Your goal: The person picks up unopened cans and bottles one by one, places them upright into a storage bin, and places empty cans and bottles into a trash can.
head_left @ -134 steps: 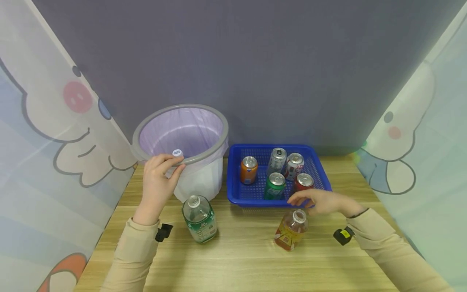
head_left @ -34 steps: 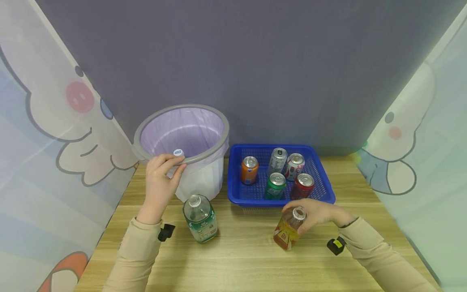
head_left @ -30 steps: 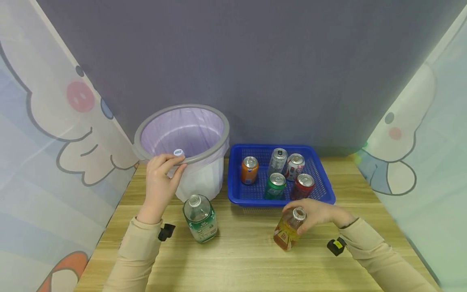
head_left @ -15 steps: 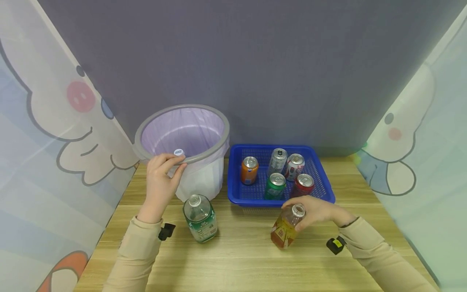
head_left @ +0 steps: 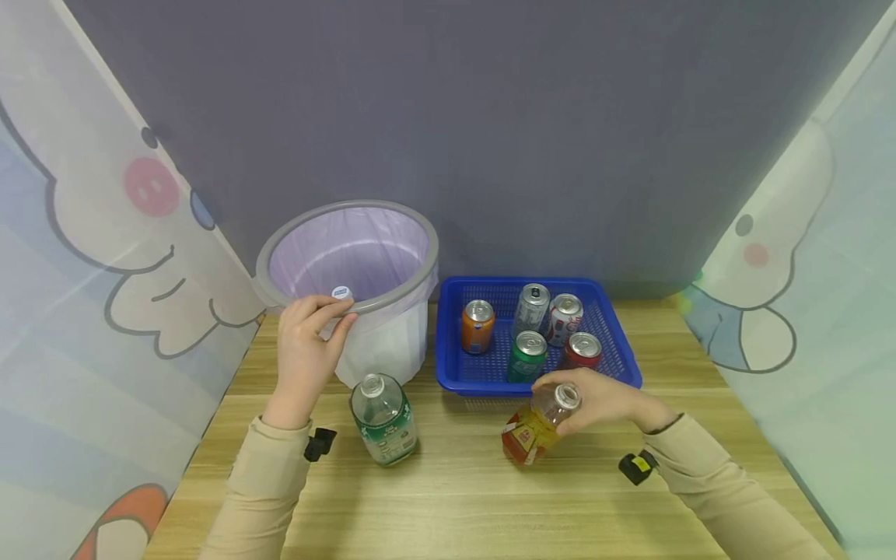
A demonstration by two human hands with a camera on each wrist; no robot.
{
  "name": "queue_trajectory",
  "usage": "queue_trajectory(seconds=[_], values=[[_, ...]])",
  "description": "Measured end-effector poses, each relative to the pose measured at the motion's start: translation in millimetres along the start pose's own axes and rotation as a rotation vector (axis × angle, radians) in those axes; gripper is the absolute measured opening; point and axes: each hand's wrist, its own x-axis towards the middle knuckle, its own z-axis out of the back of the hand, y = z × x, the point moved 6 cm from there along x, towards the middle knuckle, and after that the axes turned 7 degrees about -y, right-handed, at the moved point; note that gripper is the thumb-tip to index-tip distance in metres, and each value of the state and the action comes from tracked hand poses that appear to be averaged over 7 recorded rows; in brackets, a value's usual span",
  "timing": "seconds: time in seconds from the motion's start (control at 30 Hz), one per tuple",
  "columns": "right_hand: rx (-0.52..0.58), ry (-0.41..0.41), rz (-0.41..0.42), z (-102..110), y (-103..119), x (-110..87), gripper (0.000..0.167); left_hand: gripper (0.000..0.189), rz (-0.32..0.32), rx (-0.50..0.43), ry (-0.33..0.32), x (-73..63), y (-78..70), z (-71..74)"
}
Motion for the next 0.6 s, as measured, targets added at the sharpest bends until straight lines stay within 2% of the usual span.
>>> queue_trajectory(seconds=[0.13,0.37,0.6], values=[[0.018,-0.041,0.016,1.8,6.7,4.7,0.059,0.020,0.001,-0.006,0.005,0.4,-0.7,1.6],[0.032,-0.072,0.027,2.7,15.0,12.6,0.060,0.021,0.003,-0.004,-0.026,1.0,-2.4,1.5],[0.046,-0.094,0.053,2.9,19.5,15.9,0.061,0.020,0.004,0.024,-0.005,0.6,-1.8,1.6]])
